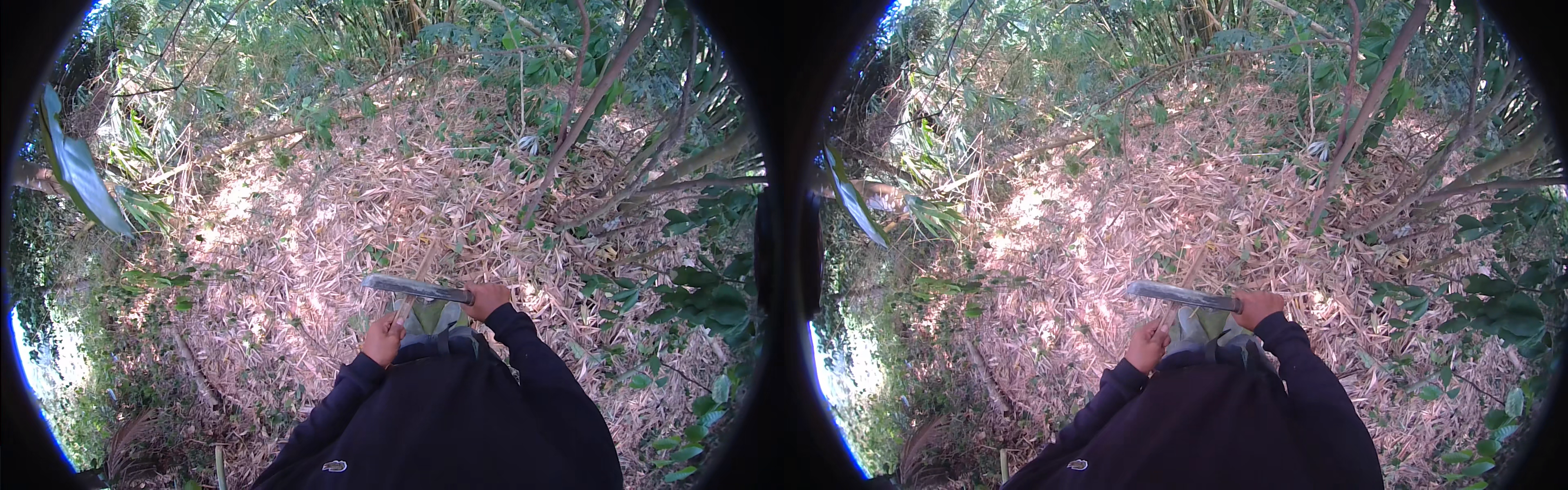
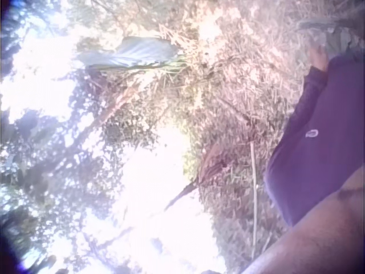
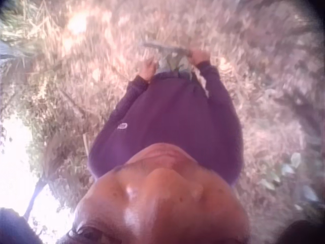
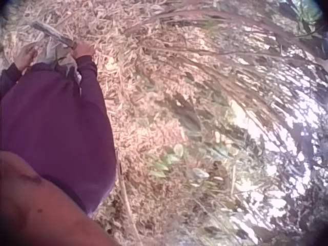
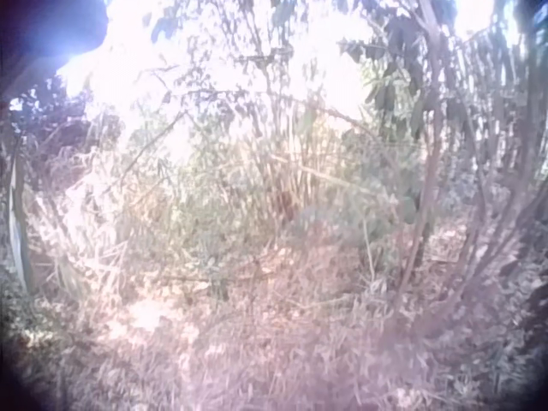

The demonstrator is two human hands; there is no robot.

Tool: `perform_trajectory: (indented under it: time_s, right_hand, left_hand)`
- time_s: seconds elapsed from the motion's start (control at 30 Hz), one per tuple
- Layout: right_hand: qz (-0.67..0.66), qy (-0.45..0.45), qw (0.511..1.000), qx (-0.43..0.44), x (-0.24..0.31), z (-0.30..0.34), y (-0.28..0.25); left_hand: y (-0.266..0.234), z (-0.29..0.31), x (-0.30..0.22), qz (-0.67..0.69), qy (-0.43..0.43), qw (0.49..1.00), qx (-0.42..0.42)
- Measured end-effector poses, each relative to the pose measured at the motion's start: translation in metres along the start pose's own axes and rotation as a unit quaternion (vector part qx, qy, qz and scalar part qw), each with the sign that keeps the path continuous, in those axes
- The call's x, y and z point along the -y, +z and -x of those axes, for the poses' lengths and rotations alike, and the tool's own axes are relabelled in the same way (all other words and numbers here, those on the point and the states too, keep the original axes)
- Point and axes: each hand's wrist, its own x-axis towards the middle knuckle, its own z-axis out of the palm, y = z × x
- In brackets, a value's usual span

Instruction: The person uses a machete to cut a long bamboo stalk into smaller sections. They first clear some branches, then sit on the ground to chop the bamboo into uniform lengths, and finally split one of the sections into thin strips.

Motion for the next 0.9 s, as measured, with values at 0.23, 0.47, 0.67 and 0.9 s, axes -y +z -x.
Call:
perform_trajectory:
  time_s: [0.23, 0.47, 0.67, 0.9]
  right_hand:
    - [-0.076, 0.252, 0.960, -0.096, -0.113, -0.032, 0.035]
    - [-0.207, 0.108, 0.969, -0.080, -0.006, 0.006, -0.032]
    - [-0.043, -0.055, 0.997, -0.014, 0.060, 0.002, 0.000]
    - [-0.030, -0.132, 0.983, -0.120, 0.030, -0.017, 0.014]
  left_hand:
    - [-0.042, 0.047, -0.015, -0.058, 0.051, 0.996, -0.054]
    - [-0.077, 0.029, 0.008, 0.131, -0.109, 0.984, -0.055]
    - [-0.027, 0.018, -0.032, 0.137, -0.086, 0.987, 0.011]
    - [-0.021, 0.019, -0.028, 0.183, -0.096, 0.978, 0.022]
